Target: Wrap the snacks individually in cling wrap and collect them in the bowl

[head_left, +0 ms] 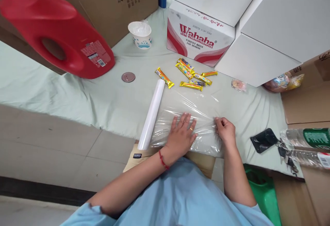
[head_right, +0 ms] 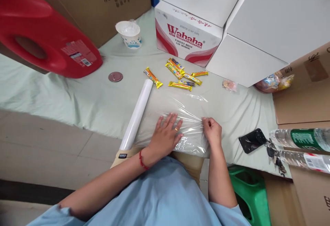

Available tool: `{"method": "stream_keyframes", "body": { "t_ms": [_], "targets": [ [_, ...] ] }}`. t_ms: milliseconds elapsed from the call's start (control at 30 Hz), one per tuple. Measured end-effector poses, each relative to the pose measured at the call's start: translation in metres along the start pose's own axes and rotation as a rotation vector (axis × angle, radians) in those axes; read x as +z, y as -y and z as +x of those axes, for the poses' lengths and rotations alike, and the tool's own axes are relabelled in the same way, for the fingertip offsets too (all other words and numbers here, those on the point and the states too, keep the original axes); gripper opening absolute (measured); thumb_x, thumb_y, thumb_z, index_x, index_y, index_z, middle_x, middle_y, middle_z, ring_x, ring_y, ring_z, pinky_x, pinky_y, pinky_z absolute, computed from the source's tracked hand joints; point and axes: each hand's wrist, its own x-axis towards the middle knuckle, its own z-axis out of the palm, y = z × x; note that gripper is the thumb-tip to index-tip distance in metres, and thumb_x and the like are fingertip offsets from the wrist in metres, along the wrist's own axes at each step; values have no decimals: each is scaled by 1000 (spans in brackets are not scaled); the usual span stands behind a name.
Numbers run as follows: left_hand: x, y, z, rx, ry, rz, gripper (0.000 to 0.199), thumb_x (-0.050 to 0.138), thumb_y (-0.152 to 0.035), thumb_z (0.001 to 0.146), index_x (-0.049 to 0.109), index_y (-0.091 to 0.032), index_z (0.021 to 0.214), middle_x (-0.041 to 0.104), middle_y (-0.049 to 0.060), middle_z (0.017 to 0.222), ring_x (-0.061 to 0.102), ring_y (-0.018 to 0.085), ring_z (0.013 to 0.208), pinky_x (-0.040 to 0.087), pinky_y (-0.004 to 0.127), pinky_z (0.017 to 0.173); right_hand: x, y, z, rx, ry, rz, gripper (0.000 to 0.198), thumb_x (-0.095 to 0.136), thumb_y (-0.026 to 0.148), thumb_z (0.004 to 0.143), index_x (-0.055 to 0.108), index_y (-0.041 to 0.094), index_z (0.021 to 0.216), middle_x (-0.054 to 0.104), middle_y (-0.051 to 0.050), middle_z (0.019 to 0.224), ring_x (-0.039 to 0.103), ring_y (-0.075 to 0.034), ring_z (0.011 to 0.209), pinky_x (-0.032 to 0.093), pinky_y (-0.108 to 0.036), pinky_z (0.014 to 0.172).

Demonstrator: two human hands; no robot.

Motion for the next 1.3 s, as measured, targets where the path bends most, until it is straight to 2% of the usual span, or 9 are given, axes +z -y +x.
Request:
{"method": "stream_keyframes", "body": {
  "t_ms": [133,200,367,500,667,800,900,1167,1300],
  "targets": [
    [13,17,1,-55,17,28,55,47,-44,107,52,-26,159,37,13,173,28,37,163,15,68,132,-12,-6,5,77,100,232,61,72,83,72,60,22,72,58,4,56,47,-13,45,35,-27,45],
    [13,18,-1,-50,14,40,55,46,-45,108,52,-26,159,37,13,173,29,37,163,15,68,131,-20,-10,9,90,80,195,63,74,84,67,62,21,72,60,3,56,48,-14,43,35,-27,44],
    [9,3,3,-30,-38,48,55,47,-45,108,55,-23,157,35,15,174,25,35,165,13,65,133,-43,-12,21,39,-66,-133,58,62,80,77,66,22,71,65,-1,57,60,-19,52,43,-32,59],
    [18,-8,6,82,-38,11,55,50,-44,107,53,-26,158,37,12,174,26,33,164,11,62,134,-49,18,44,-112,-70,-199,45,60,66,85,69,23,79,71,-3,66,64,-21,60,45,-32,66],
    [36,-9,2,240,38,25,54,45,-45,109,51,-27,159,41,10,172,32,30,162,18,60,133,-15,88,102,-432,2,-346,27,60,43,92,76,22,92,78,-7,87,69,-23,80,48,-32,78],
    [39,-6,1,292,38,49,55,42,-46,109,50,-25,160,40,12,173,32,30,162,18,60,132,33,132,151,-583,111,-554,34,53,26,95,78,20,117,77,-12,117,69,-28,100,48,-35,87],
    [39,-5,1,298,26,54,55,39,-47,111,50,-25,160,39,11,173,31,30,162,18,60,132,57,144,172,-635,223,-716,42,55,17,91,76,22,128,72,-13,130,67,-31,107,49,-36,89],
    [43,-4,0,311,-1,44,55,35,-46,112,50,-23,159,40,12,173,31,30,162,16,60,131,40,141,182,-587,182,-712,45,58,17,90,71,13,133,71,-19,126,66,-32,106,49,-38,91],
    [44,-3,1,314,1,43,55,34,-46,112,51,-23,158,40,13,173,31,31,162,16,60,131,45,155,166,-661,222,-673,42,57,18,93,71,12,132,72,-18,124,65,-29,108,48,-36,95]
  ]
}}
